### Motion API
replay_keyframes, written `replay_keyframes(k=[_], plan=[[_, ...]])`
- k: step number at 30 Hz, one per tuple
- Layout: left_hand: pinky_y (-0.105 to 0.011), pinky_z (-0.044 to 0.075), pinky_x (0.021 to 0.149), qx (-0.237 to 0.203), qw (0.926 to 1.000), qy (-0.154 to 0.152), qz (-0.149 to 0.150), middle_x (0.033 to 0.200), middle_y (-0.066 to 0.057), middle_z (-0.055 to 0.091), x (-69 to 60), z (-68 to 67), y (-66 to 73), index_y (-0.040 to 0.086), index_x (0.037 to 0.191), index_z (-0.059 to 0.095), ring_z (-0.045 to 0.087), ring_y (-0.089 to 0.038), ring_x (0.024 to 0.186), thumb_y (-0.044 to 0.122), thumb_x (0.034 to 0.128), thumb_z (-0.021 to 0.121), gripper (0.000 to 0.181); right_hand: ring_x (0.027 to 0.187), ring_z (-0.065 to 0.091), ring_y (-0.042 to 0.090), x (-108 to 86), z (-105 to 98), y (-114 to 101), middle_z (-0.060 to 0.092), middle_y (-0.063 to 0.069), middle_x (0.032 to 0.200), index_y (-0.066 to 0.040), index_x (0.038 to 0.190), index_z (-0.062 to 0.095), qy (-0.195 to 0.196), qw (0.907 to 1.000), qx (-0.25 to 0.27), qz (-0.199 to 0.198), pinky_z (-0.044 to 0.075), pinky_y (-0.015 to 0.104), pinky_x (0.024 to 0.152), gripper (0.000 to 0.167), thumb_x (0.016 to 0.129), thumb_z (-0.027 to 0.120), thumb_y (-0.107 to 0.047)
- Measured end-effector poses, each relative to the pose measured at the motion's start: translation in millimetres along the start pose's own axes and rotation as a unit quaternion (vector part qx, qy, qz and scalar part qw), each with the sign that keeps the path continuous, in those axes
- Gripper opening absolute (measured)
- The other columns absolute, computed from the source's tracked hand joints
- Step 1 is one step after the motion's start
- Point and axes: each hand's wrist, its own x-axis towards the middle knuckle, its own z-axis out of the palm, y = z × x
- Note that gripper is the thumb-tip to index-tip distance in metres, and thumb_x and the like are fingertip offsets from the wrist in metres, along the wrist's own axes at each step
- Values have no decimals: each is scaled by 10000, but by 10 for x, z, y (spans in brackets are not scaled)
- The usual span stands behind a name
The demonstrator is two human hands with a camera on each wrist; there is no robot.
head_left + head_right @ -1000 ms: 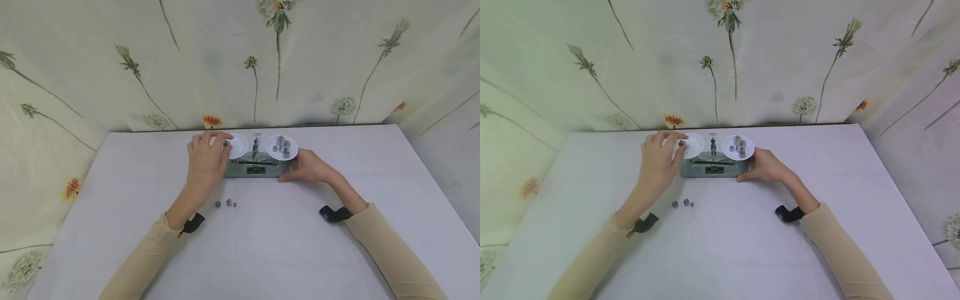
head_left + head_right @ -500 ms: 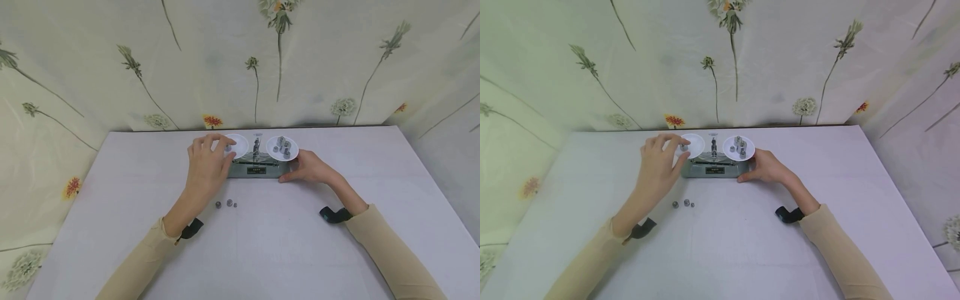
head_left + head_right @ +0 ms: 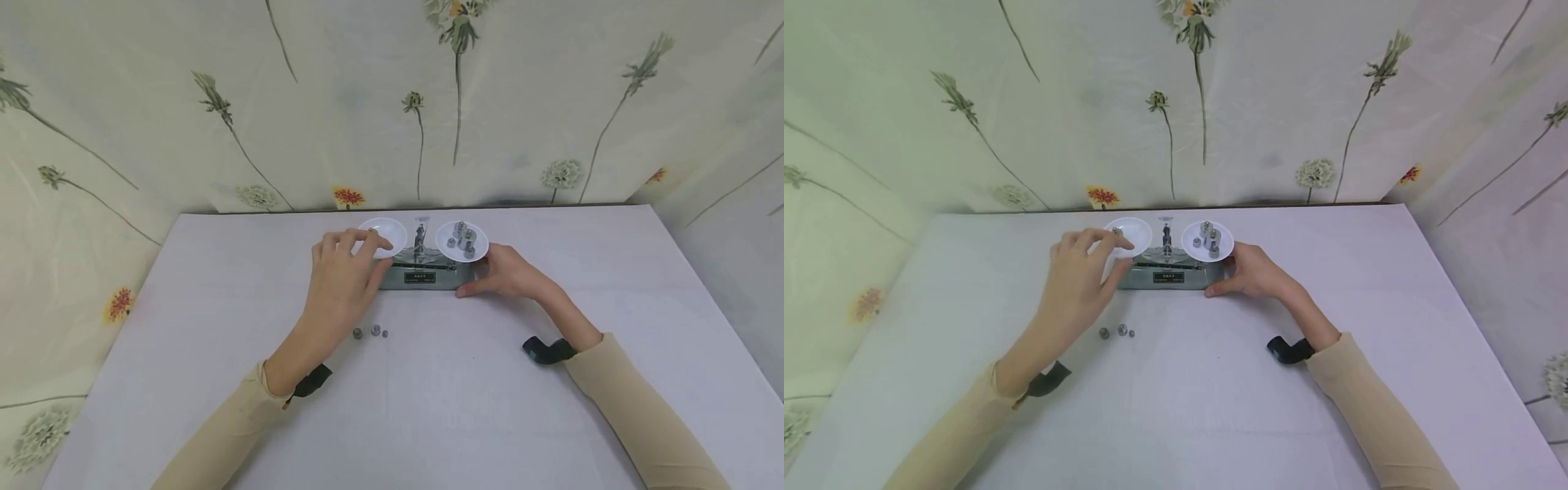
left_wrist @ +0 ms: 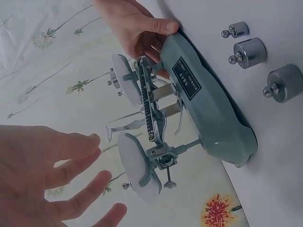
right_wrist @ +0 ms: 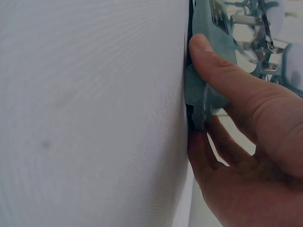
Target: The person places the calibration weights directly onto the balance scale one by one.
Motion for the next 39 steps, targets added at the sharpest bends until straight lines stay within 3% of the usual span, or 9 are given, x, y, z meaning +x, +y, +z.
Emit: replay_keyframes(k=[18, 25, 33, 39], plan=[[-550, 492, 995, -140, 9998, -123, -9, 1269, -107, 720, -89, 6, 26, 195, 1189, 737, 619, -403, 1128, 251, 1040, 731, 159, 1422, 600, 428, -7, -11, -43, 648, 201, 1495, -48, 1518, 533, -42, 9999, 160, -29, 437, 599, 1226, 911, 761, 1003, -239], [-538, 516, 963, -140, 9995, -285, 38, 1265, -117, 726, -111, 23, 61, 179, 1189, 740, 647, -392, 1124, 241, 1045, 725, 157, 1421, 600, 434, -12, -15, -43, 652, 210, 1489, -38, 1509, 538, -40, 9999, 141, 14, 434, 600, 1228, 901, 763, 1002, -237], [-505, 538, 909, -95, 9990, -429, 88, 1119, -95, 747, -137, 56, 77, 186, 1173, 732, 673, -357, 1026, 223, 1032, 744, 147, 1407, 610, 423, -18, -22, -45, 667, 206, 1469, -44, 1499, 550, -24, 9999, 119, -7, 438, 600, 1221, 892, 758, 1005, -240], [-474, 534, 878, -103, 9977, -656, 105, 1101, -72, 744, -156, 94, 85, 183, 1175, 728, 657, -345, 998, 229, 1028, 752, 156, 1422, 601, 420, -20, -20, -46, 653, 194, 1494, -61, 1519, 536, -42, 9999, 149, -8, 433, 602, 1227, 911, 760, 1004, -248]])
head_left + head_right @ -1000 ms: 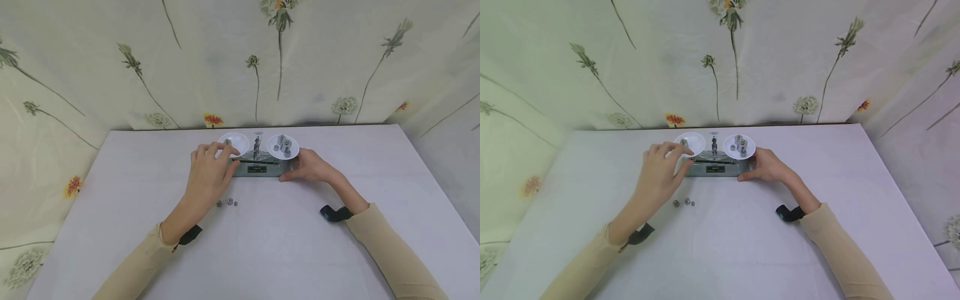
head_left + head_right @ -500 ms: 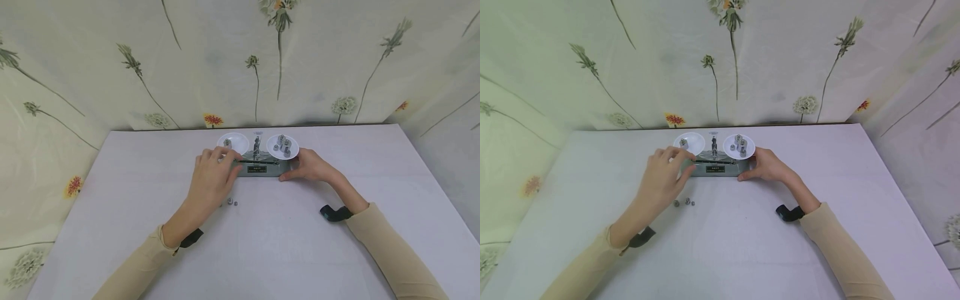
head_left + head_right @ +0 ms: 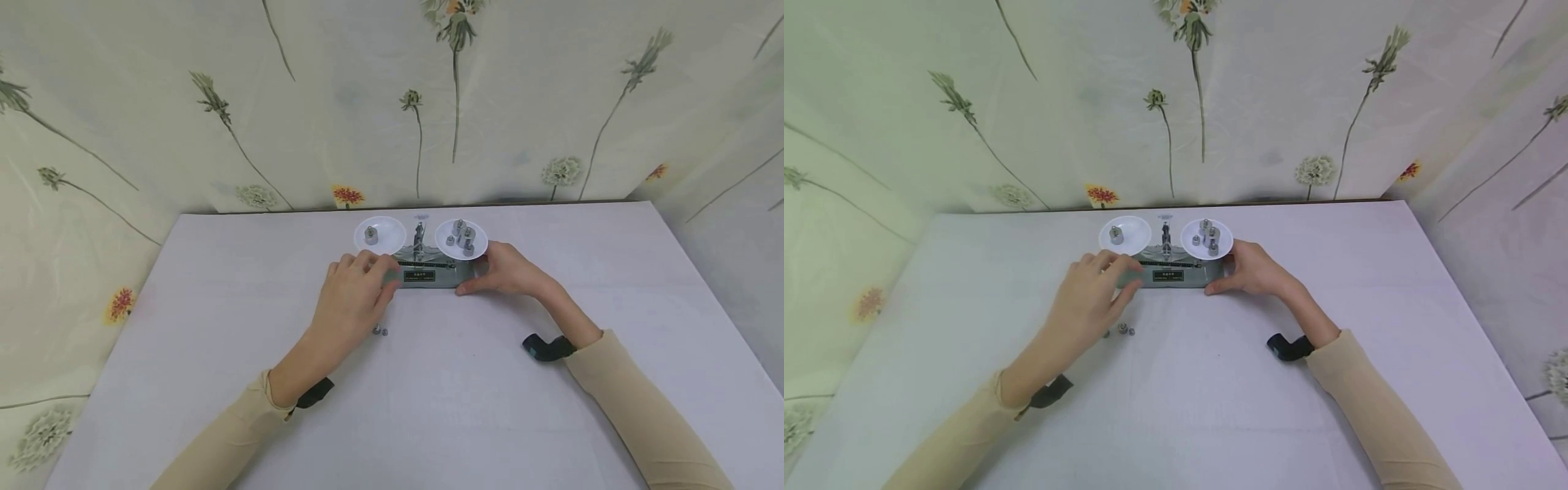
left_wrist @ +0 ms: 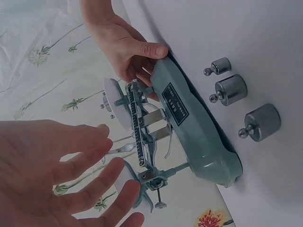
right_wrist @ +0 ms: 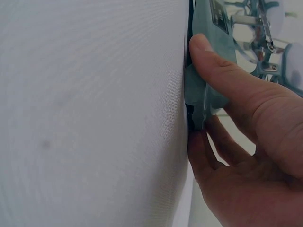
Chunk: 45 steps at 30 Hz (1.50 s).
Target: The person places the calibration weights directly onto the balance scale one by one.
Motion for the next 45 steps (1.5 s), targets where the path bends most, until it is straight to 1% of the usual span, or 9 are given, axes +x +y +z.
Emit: replay_keyframes(k=[7, 14, 18, 22, 27, 35, 40, 45], plan=[[-477, 541, 877, -63, 9999, -109, -11, 1112, -72, 741, -12, 0, -11, 184, 1171, 731, 655, -348, 1006, 246, 1028, 754, 157, 1440, 585, 429, 0, 14, 0, 643, 198, 1506, -57, 1530, 521, -13, 10000, 26, 21, 419, 605, 1239, 927, 761, 1003, -246], [-461, 522, 855, 48, 9998, -203, 35, 1112, -66, 750, -35, 9, -28, 190, 1181, 735, 653, -352, 995, 254, 1017, 768, 179, 1456, 571, 428, 1, 16, 13, 631, 200, 1522, -55, 1540, 511, 0, 10000, -65, 49, 425, 597, 1237, 945, 759, 1005, -253], [-465, 518, 871, 37, 9992, -388, 62, 1165, -68, 750, -42, 8, -45, 190, 1211, 730, 651, -357, 1023, 249, 1000, 791, 228, 1463, 561, 436, 0, 10, 11, 616, 210, 1536, -45, 1551, 497, 5, 10000, -61, 20, 430, 599, 1234, 966, 758, 1006, -260], [-485, 515, 900, 29, 9982, -600, 59, 1231, -68, 739, -44, 7, -71, 196, 1237, 724, 655, -375, 1088, 256, 985, 810, 273, 1452, 570, 436, 3, 9, 19, 617, 209, 1535, -48, 1557, 487, 11, 10000, -91, 7, 438, 600, 1225, 977, 757, 1006, -261], [-504, 517, 914, 110, 9970, -761, 73, 1227, -61, 737, -46, 13, -96, 211, 1237, 717, 665, -384, 1095, 289, 981, 814, 285, 1430, 592, 431, 9, 15, 27, 624, 204, 1526, -49, 1553, 491, 10, 9999, -106, 10, 450, 596, 1214, 971, 758, 1006, -261], [-509, 517, 910, 195, 9918, -1264, 38, 1266, -82, 744, -56, 2, -92, 220, 1256, 713, 668, -389, 1105, 289, 977, 820, 307, 1423, 597, 430, 6, 13, 0, 637, 201, 1510, -50, 1538, 507, 6, 10000, -68, 37, 449, 599, 1214, 950, 757, 1006, -259], [-505, 521, 884, 257, 9890, -1454, 91, 1218, -92, 760, -72, 16, -103, 202, 1206, 727, 667, -386, 1046, 269, 961, 838, 278, 1442, 581, 433, 5, 14, -5, 621, 200, 1529, -47, 1555, 486, -19, 10000, -42, 4, 440, 601, 1223, 971, 759, 1005, -244], [-516, 532, 912, 435, 9825, -1811, 98, 1178, -85, 763, -88, 13, -104, 208, 1185, 725, 672, -373, 1030, 279, 944, 854, 283, 1449, 573, 442, 4, 15, 1, 613, 202, 1538, -47, 1563, 476, -39, 10000, -18, -9, 434, 609, 1226, 981, 762, 1003, -253]])
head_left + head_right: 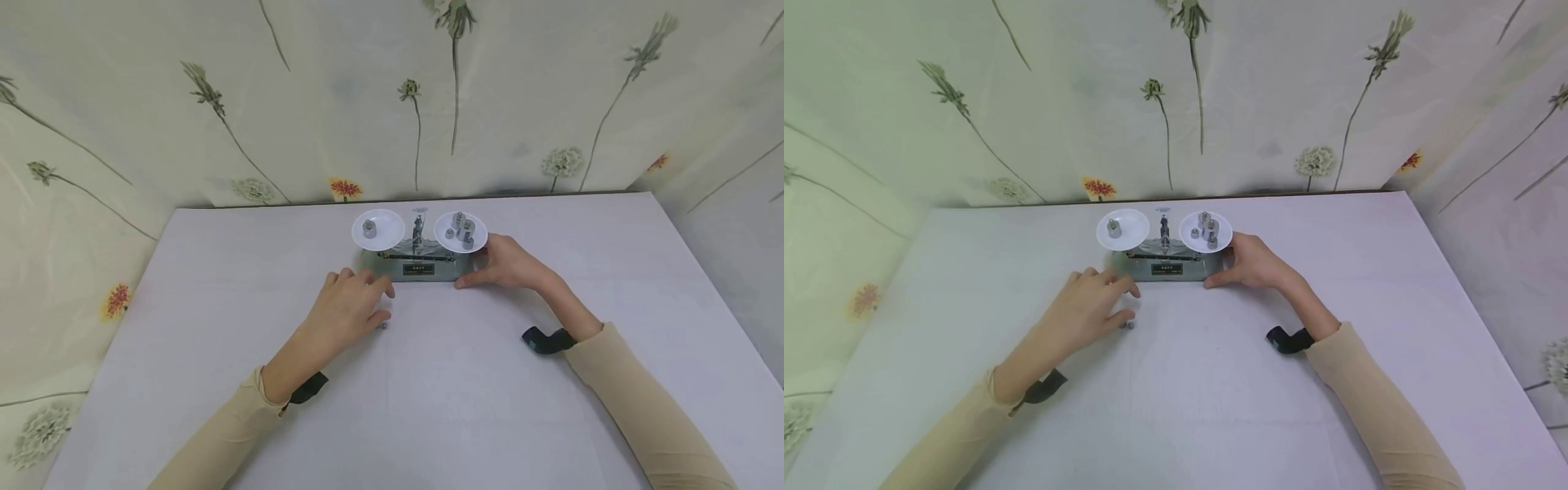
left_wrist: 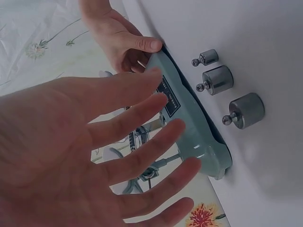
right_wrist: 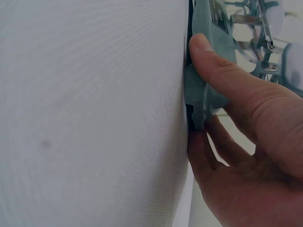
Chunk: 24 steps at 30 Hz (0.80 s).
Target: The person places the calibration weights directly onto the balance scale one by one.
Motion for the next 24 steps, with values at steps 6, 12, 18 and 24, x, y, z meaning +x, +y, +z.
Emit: replay_keyframes(k=[6, 12, 18, 24], plan=[[-517, 524, 933, 40, 9995, -300, -64, 1173, -83, 764, -9, 8, 1, 202, 1179, 746, 662, -359, 1026, 267, 947, 851, 263, 1443, 577, 432, -1, -7, -4, 613, 199, 1536, -52, 1569, 464, 14, 10000, 29, 12, 436, 608, 1222, 996, 757, 1006, -250], [-497, 507, 919, 122, 9993, -357, -81, 1172, -68, 773, -19, 28, -5, 206, 1155, 754, 649, -345, 999, 269, 934, 862, 254, 1441, 577, 437, -7, -8, -20, 610, 204, 1540, -50, 1569, 468, 13, 10000, 24, 29, 432, 614, 1223, 989, 761, 1004, -245], [-509, 490, 940, 233, 9992, -320, -67, 1168, -78, 757, -31, 44, -9, 197, 1104, 747, 636, -368, 1016, 292, 898, 897, 272, 1459, 564, 427, -2, -9, -21, 611, 189, 1544, -64, 1565, 476, -9, 10000, 77, 46, 414, 609, 1241, 982, 758, 1006, -242], [-519, 474, 963, 290, 9987, -402, -136, 1148, -76, 727, -26, 76, -15, 206, 1058, 739, 621, -374, 1043, 282, 887, 907, 252, 1490, 537, 424, -4, -13, -27, 600, 184, 1560, -70, 1566, 477, -26, 9999, 115, 72, 395, 606, 1258, 980, 759, 1005, -245]])
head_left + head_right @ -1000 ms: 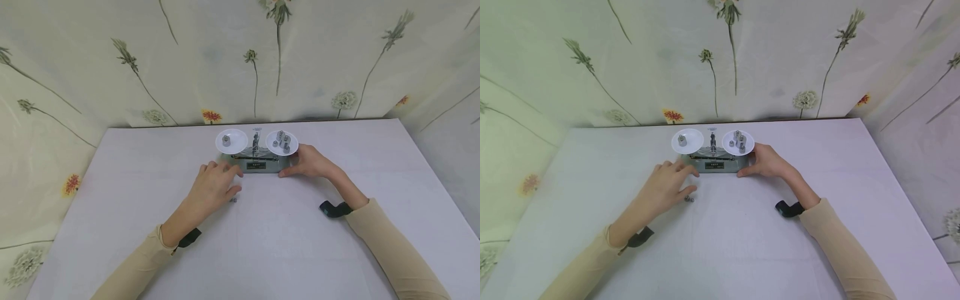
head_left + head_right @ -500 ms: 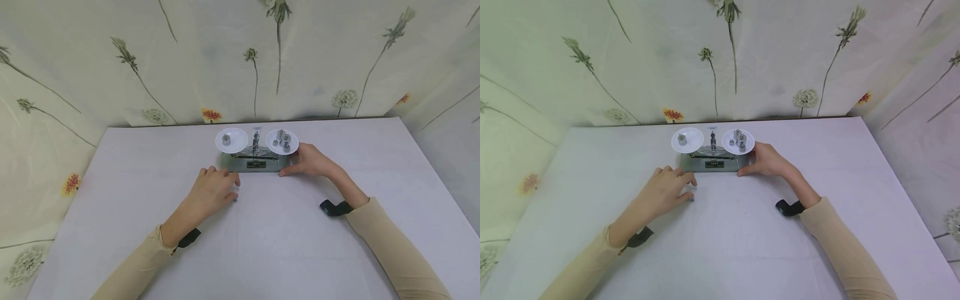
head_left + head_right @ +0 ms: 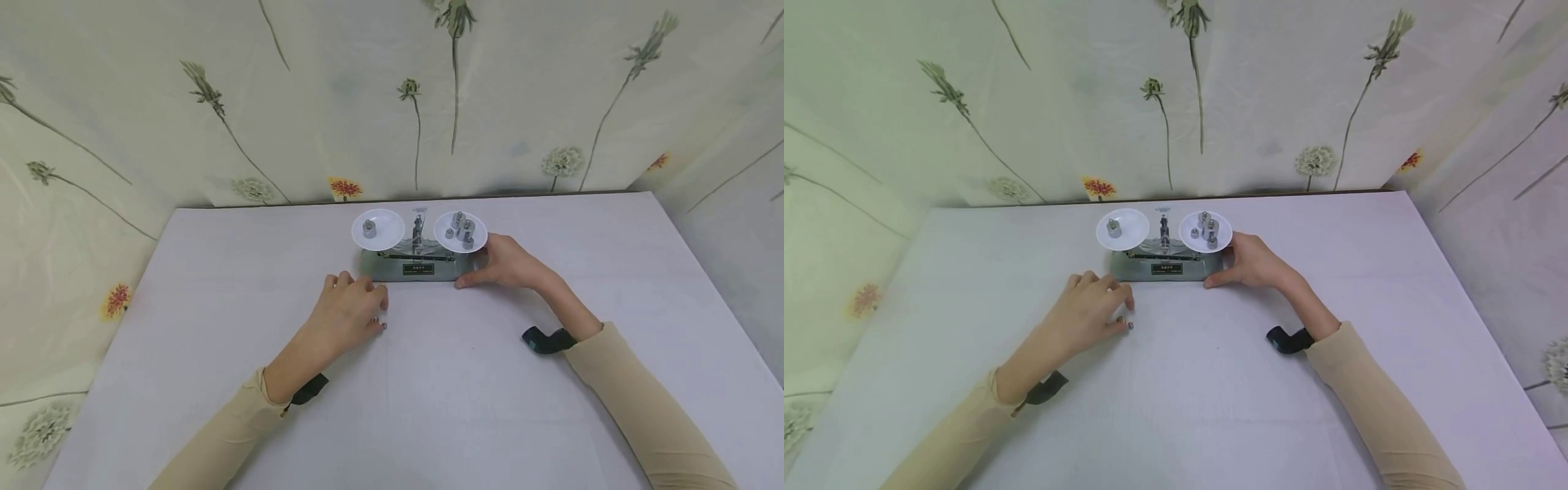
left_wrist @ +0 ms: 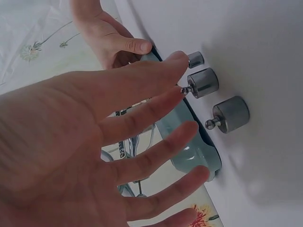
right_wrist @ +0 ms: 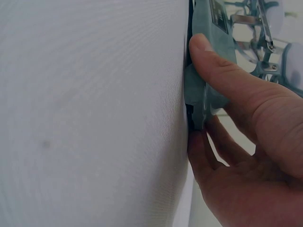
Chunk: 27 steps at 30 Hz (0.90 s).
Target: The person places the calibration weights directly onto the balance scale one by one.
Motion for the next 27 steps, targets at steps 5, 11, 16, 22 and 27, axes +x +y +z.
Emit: replay_keyframes(k=[5, 11, 16, 22, 27], plan=[[-523, 467, 973, -15, 9998, -192, -85, 1138, -66, 721, 17, 4, 1, 208, 1053, 743, 614, -361, 1045, 271, 880, 911, 249, 1495, 532, 423, 4, 0, 4, 589, 185, 1570, -67, 1572, 470, 0, 10000, -3, -52, 402, 607, 1253, 983, 765, 1002, -244], [-520, 466, 956, 38, 9993, -370, -73, 1085, -56, 733, 37, 31, -11, 204, 1042, 744, 611, -349, 991, 256, 880, 911, 238, 1494, 530, 427, 6, -9, 16, 587, 191, 1569, -54, 1576, 457, -5, 9999, -56, -109, 406, 609, 1248, 993, 764, 1001, -234], [-501, 465, 933, 102, 9991, -407, -73, 1019, -43, 737, 55, 57, -9, 198, 1011, 744, 603, -333, 953, 239, 886, 906, 208, 1495, 528, 426, 11, -4, 35, 581, 190, 1574, -57, 1584, 449, 4, 9999, -36, -152, 411, 613, 1242, 1011, 760, 1004, -240], [-471, 457, 880, 150, 9994, -322, -7, 938, -9, 749, 57, 89, -17, 193, 937, 742, 603, -308, 903, 214, 893, 896, 161, 1493, 533, 413, 10, -2, 42, 585, 179, 1572, -65, 1585, 449, 14, 9999, -17, -165, 407, 603, 1249, 1011, 758, 1006, -231], [-486, 469, 893, 168, 9995, -243, 83, 934, -8, 766, 47, 88, -14, 180, 921, 748, 605, -292, 884, 202, 890, 897, 154, 1502, 524, 418, 8, 0, 37, 582, 181, 1578, -68, 1588, 451, -7, 9999, -39, -142, 400, 607, 1252, 1005, 765, 1002, -241]])
